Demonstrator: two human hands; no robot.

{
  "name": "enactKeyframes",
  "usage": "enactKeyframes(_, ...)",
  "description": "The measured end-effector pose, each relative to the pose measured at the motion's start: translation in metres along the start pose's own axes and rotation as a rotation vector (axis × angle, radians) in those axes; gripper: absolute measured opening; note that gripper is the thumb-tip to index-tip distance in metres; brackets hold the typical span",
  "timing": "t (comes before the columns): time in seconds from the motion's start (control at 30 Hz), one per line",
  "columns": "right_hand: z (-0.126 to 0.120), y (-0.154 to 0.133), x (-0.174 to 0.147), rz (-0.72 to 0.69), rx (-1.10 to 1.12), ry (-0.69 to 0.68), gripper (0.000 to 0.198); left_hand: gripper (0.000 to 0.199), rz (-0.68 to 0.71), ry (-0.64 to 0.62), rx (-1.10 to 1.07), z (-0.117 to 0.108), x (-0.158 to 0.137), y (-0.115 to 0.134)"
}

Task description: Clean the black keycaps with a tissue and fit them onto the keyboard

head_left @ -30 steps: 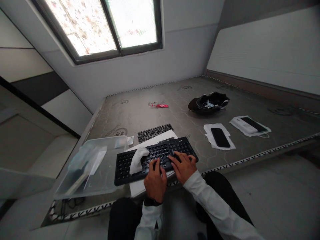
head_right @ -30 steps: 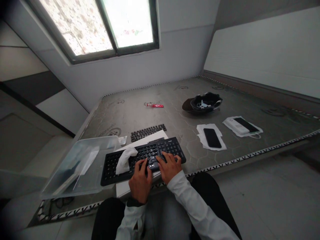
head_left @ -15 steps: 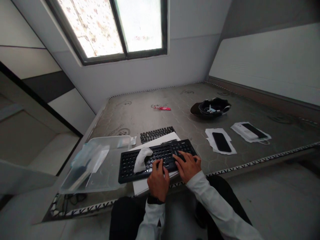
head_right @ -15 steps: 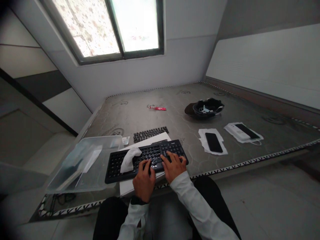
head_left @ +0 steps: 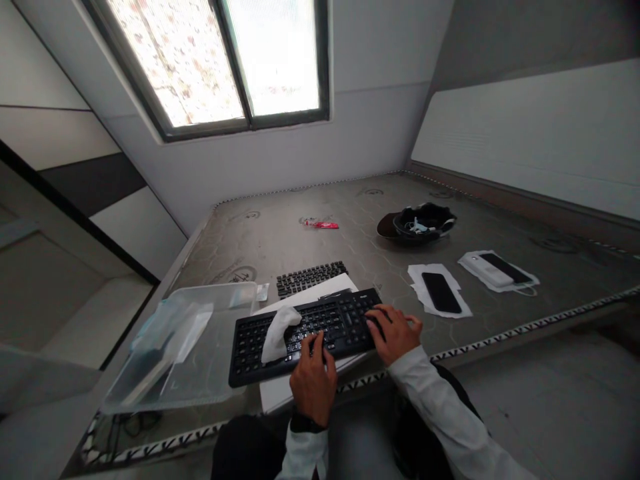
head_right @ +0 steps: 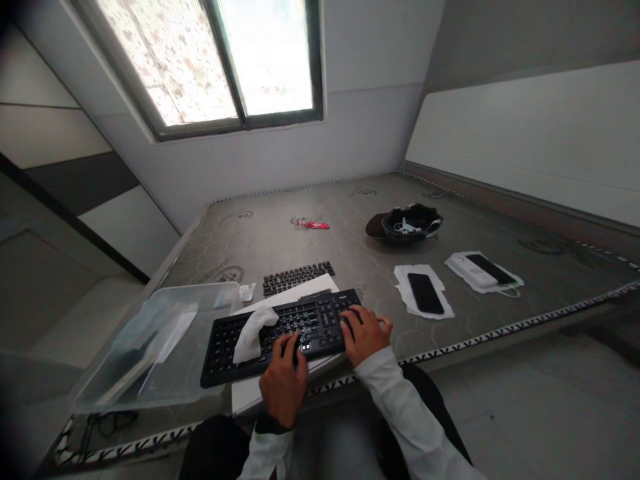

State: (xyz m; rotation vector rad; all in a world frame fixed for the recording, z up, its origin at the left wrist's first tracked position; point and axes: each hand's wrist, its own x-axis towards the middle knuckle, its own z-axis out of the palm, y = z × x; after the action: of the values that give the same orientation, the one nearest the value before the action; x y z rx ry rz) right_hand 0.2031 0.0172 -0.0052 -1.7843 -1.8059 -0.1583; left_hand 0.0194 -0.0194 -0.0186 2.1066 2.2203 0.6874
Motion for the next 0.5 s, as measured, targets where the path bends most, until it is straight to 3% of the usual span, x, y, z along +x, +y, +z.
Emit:
enactKeyframes(0.13,0.008,0.049,0.035,0.167,-0.004,0.017,0.022,0.037,-0.028,0.022,0.039,0.005,0.001,0.001)
enactKeyframes(0.27,0.029,0.092,0.073,0.317,-0.003,-0.17,0.019,0.031,-0.065,0.078,0.05,0.019,0.002,-0.006)
enactKeyframes(0.37,0.054,0.111,0.098,0.331,-0.033,-0.357,0.022,0.03,-0.097,0.137,0.113,0.032,0.002,-0.011)
enactKeyframes(0.5,0.093,0.123,0.126,0.247,-0.02,-0.451,0.02,0.031,-0.202,0.215,0.133,0.042,0.004,-0.011)
